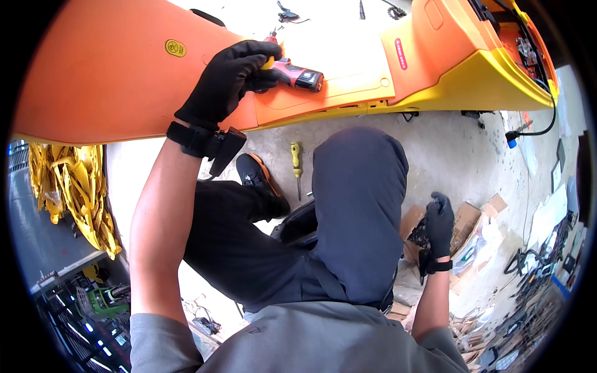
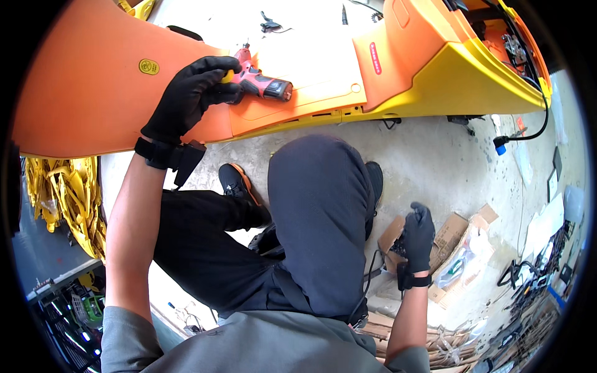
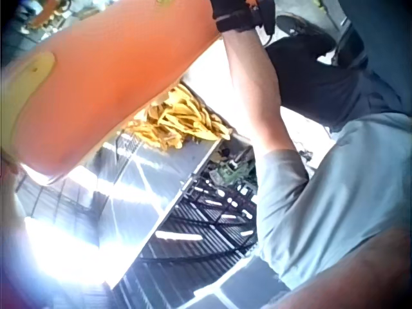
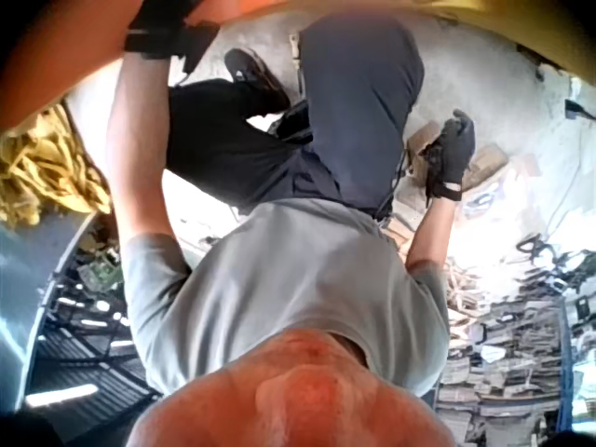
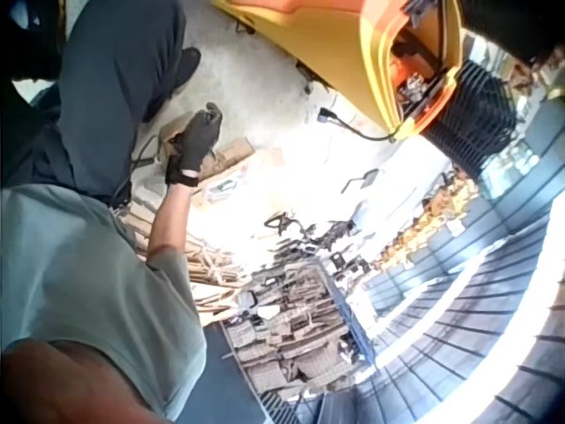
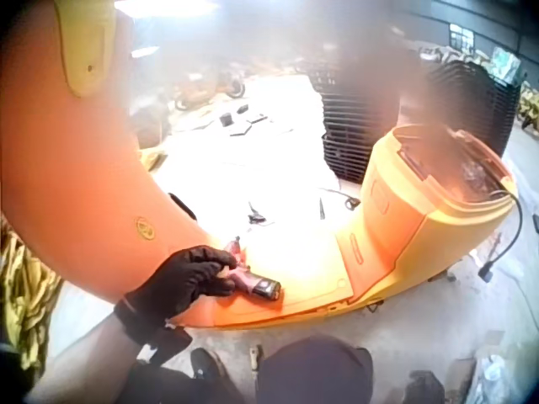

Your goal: The person attaches a plastic component to the body of a yellow and orange electric scooter by hand and secures it using a power drill.

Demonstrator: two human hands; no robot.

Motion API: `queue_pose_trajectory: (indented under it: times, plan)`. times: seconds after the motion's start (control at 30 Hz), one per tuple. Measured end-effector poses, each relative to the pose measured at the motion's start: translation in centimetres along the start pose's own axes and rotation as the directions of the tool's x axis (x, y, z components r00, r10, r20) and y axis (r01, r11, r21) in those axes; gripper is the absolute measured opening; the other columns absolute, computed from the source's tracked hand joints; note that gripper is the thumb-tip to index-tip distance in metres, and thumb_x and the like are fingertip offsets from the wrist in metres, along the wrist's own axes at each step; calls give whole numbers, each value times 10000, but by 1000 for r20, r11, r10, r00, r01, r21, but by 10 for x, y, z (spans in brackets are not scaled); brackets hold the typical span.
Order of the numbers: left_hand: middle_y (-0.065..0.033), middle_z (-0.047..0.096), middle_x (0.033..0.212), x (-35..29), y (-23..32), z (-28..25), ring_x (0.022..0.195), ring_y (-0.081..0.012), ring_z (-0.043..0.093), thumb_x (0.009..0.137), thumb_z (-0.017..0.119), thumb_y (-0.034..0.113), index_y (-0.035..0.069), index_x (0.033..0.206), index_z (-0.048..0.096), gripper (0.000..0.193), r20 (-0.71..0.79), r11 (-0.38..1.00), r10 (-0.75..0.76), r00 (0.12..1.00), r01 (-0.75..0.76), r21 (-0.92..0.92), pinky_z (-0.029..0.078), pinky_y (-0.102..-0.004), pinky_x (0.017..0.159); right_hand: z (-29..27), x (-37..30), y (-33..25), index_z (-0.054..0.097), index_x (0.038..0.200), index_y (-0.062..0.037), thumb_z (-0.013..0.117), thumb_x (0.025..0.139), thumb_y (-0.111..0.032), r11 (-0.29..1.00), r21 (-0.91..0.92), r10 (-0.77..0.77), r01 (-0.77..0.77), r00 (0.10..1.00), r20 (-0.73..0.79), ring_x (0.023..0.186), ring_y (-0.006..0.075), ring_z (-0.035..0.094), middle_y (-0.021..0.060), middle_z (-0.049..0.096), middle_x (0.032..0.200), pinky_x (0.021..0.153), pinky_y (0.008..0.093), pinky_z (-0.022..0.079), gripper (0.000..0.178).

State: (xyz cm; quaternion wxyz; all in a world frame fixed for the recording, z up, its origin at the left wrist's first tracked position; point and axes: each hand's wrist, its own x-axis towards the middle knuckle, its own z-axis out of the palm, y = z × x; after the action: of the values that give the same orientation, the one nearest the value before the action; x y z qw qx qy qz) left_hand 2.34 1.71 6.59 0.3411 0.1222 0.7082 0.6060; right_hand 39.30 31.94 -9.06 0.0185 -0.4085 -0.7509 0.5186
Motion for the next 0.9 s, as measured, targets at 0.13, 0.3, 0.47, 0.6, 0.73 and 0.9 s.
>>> queue_pose_trajectory:
  times: [0.13,0.3,0.47,0.6,0.73,0.9]
  plan:
    - [-129,566,1199,-2,-4,-6,1019,-234,630,969,430,55,-37,1218,510,277,1,998,61,998,-61,15,507,-318,924,25,57,-107,574,1031,-30,532,886,-134,951,145,-292,272,946,142,612,55,474,-1,537,743,569,215,409,183]
    - [-126,566,1204,-10,-12,-23,1018,-214,616,949,444,37,-37,1225,503,292,-111,999,17,994,-14,30,506,-316,921,107,106,-217,569,958,-27,505,885,-130,868,199,-496,455,778,386,625,126,554,64,547,726,601,278,451,141]
    - [-121,567,1200,-5,-14,-26,1019,-193,606,938,450,14,-22,1302,455,365,-97,988,145,985,-138,74,505,-316,920,188,155,-262,600,920,-1,474,805,-61,500,-25,-732,866,438,523,791,344,604,197,621,841,760,393,479,181]
    - [-141,584,1182,-8,-13,-31,1012,-162,609,914,537,55,-23,1277,498,373,-25,937,211,977,-195,292,504,-269,887,235,162,-270,596,983,-19,487,821,-64,459,-101,-729,883,439,525,821,329,613,201,633,857,747,404,477,200]
    - [-128,610,1142,-9,-11,-36,962,-169,635,906,532,71,-35,1217,541,328,-74,953,147,986,-121,277,511,-268,859,246,169,-283,583,1022,-32,490,819,-53,485,-172,-654,858,486,580,785,344,612,201,634,824,721,419,478,224]
    - [-125,610,1128,-10,-4,-41,960,-196,643,914,479,46,-37,1178,556,287,-181,994,61,982,-44,99,518,-297,866,250,173,-297,617,1036,-49,538,820,-126,423,-312,-537,850,513,669,885,355,636,220,650,919,772,403,494,243]
